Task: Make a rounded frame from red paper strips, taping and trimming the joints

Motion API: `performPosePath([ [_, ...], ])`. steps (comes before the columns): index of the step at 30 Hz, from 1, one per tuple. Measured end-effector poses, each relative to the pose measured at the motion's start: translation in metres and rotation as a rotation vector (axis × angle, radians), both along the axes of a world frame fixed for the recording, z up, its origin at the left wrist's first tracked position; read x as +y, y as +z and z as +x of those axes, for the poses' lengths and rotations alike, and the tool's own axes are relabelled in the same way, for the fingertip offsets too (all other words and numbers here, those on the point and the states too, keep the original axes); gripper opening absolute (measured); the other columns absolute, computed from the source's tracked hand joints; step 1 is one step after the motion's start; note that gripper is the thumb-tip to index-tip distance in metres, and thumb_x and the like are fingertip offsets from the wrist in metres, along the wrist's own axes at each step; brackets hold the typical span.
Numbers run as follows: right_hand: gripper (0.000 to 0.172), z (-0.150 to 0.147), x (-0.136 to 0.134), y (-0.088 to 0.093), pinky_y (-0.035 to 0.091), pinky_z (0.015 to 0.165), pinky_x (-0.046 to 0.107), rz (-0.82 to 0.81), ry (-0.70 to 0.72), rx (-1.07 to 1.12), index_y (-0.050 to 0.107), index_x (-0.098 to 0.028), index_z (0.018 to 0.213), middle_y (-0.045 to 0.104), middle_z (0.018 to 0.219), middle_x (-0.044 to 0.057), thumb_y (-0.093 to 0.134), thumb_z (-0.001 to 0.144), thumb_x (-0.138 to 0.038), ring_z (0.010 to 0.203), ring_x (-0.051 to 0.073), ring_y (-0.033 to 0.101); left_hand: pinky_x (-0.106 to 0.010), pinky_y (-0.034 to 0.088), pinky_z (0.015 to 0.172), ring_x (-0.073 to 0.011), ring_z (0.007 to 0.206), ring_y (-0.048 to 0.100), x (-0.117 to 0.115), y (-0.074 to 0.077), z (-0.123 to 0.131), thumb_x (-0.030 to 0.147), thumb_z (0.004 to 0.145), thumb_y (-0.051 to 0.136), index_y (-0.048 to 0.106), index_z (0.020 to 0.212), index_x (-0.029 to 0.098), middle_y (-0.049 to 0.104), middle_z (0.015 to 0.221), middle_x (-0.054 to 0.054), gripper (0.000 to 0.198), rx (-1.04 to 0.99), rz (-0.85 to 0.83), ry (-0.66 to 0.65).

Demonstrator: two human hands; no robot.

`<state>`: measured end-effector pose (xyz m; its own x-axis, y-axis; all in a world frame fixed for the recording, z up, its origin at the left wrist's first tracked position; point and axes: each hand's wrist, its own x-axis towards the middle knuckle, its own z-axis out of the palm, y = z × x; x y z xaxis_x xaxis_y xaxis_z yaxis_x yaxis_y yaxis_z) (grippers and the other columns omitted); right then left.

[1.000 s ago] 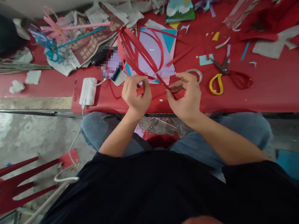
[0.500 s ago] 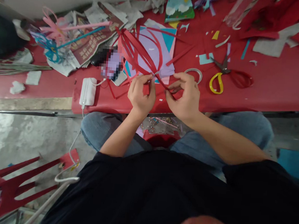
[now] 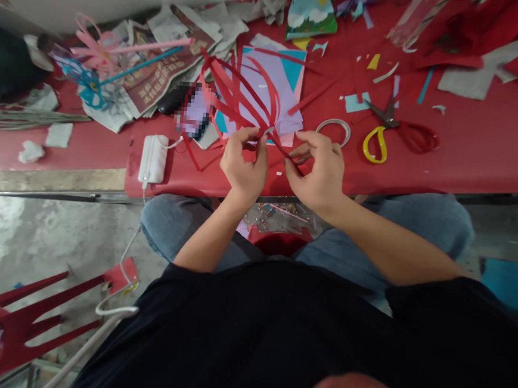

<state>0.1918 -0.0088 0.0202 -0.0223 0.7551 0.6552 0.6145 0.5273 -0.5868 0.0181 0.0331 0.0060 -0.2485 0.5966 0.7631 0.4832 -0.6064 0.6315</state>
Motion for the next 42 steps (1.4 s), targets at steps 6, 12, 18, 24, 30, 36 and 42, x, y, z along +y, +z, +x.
performPosePath([
  [6,0.054,-0.001,-0.001,0.001,0.058,0.11,0.062,-0.017,0.005,0.013,0.055,-0.032,0.145,0.081,0.099,-0.003,0.071,0.096,-0.017,0.075,0.023,0.076,-0.028,0.065,0.089,-0.0113,0.094,0.078,0.001,-0.005,0.0,0.033,0.108,0.074,0.072,0.127,0.026,0.079,0.111,0.001,0.02,-0.025,0.021,-0.025],
  [12,0.055,-0.001,0.0,0.0,0.06,0.105,0.061,-0.021,0.025,0.056,0.054,-0.031,0.146,0.08,0.098,-0.003,0.071,0.095,-0.017,0.075,0.022,0.075,-0.03,0.066,0.09,-0.0121,0.097,0.079,0.003,-0.01,-0.001,0.035,0.11,0.073,0.07,0.127,0.026,0.077,0.112,0.0,0.02,-0.026,0.02,-0.037],
  [18,0.052,-0.003,0.001,-0.002,0.065,0.094,0.052,-0.057,0.104,0.187,0.053,-0.031,0.147,0.077,0.098,-0.003,0.071,0.099,-0.022,0.078,0.02,0.076,-0.027,0.062,0.083,-0.0108,0.095,0.075,0.005,-0.016,0.004,0.04,0.109,0.074,0.063,0.131,0.027,0.07,0.115,0.0,0.027,-0.098,0.058,-0.035],
  [24,0.052,-0.003,0.0,-0.001,0.065,0.088,0.047,-0.092,0.126,0.227,0.055,-0.033,0.147,0.078,0.1,-0.003,0.074,0.099,-0.022,0.078,0.019,0.075,-0.026,0.059,0.079,-0.0107,0.094,0.071,0.005,-0.019,0.008,0.046,0.108,0.074,0.058,0.132,0.027,0.064,0.113,-0.001,0.034,-0.031,0.109,0.041],
  [30,0.05,-0.003,0.002,-0.002,0.066,0.09,0.047,-0.09,0.121,0.23,0.054,-0.033,0.145,0.079,0.098,-0.004,0.076,0.1,-0.029,0.075,0.018,0.075,-0.027,0.058,0.079,-0.0104,0.092,0.07,0.0,-0.019,0.015,0.039,0.106,0.076,0.055,0.133,0.031,0.063,0.113,0.0,0.036,-0.085,0.126,-0.027],
  [36,0.047,-0.002,0.004,-0.004,0.067,0.088,0.047,-0.092,0.102,0.225,0.054,-0.034,0.143,0.079,0.097,-0.004,0.076,0.102,-0.038,0.074,0.019,0.076,-0.034,0.059,0.082,-0.014,0.093,0.074,-0.007,-0.024,0.019,0.044,0.106,0.076,0.047,0.139,0.035,0.064,0.112,0.0,0.044,-0.139,0.064,-0.106],
  [42,0.046,-0.001,0.005,-0.005,0.069,0.086,0.047,-0.114,0.071,0.199,0.055,-0.032,0.142,0.08,0.098,-0.003,0.075,0.103,-0.046,0.077,0.02,0.077,-0.035,0.056,0.085,-0.0133,0.092,0.074,-0.012,-0.023,0.024,0.051,0.105,0.076,0.043,0.138,0.034,0.063,0.117,-0.001,0.05,-0.177,0.006,-0.092],
])
